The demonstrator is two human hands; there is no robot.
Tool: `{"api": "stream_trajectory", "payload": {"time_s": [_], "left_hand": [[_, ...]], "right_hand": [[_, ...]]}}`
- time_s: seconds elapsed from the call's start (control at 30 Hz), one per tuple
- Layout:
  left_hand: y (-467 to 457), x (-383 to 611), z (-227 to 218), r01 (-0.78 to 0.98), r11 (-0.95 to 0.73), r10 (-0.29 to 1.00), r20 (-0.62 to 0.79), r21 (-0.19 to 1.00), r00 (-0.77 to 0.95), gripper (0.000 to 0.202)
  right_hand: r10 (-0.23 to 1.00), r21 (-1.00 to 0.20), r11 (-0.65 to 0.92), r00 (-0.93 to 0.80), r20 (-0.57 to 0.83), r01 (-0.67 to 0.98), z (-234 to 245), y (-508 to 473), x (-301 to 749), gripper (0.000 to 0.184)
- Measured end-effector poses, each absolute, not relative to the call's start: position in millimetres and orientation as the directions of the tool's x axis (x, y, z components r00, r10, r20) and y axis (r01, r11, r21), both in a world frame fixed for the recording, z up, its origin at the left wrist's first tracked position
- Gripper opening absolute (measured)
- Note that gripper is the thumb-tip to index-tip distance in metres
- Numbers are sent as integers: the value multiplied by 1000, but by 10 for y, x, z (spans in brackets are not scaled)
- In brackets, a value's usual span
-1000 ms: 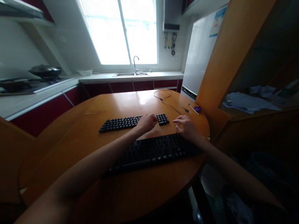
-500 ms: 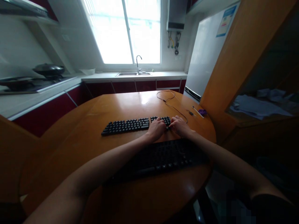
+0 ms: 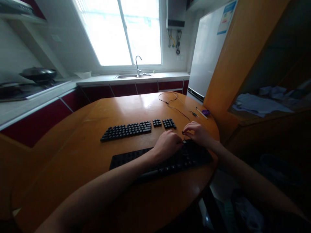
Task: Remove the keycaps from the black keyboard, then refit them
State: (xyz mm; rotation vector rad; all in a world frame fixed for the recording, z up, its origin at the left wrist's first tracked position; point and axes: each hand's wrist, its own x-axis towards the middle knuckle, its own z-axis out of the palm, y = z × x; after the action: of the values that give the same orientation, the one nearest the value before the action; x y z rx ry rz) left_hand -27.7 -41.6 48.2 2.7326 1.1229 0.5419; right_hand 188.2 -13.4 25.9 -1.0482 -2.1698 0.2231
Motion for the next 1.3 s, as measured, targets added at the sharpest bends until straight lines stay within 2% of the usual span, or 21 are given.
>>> {"api": "stream_trajectory", "payload": {"time_s": [0.13,0.27,0.37,0.57,1.07,1.17,1.3], "left_hand": [[-723,1,415,572,-747,656,235,338,717,13],[-808,222,286,588,-669,715,179,455,676,13],[-795,311,189,590,-641,741,192,491,644,12],[-777,349,63,508,-721,672,295,472,679,12],[-814,317,55,501,-712,675,287,492,679,13],[-835,321,46,498,-738,654,298,456,696,15],[-911,323,74,532,-770,633,316,352,707,16]], "right_hand": [[770,-518,626,-354,531,583,162,-579,2206,8],[818,-606,563,-273,507,561,-48,-927,2486,5],[858,-674,496,-193,475,547,-166,-1111,2632,4],[876,-730,463,-136,462,503,-297,-1288,2729,4],[902,-788,411,-79,425,458,-374,-1286,2644,11],[905,-797,410,-85,418,444,-402,-1278,2638,10],[888,-765,445,-119,444,466,-402,-1288,2617,9]]}}
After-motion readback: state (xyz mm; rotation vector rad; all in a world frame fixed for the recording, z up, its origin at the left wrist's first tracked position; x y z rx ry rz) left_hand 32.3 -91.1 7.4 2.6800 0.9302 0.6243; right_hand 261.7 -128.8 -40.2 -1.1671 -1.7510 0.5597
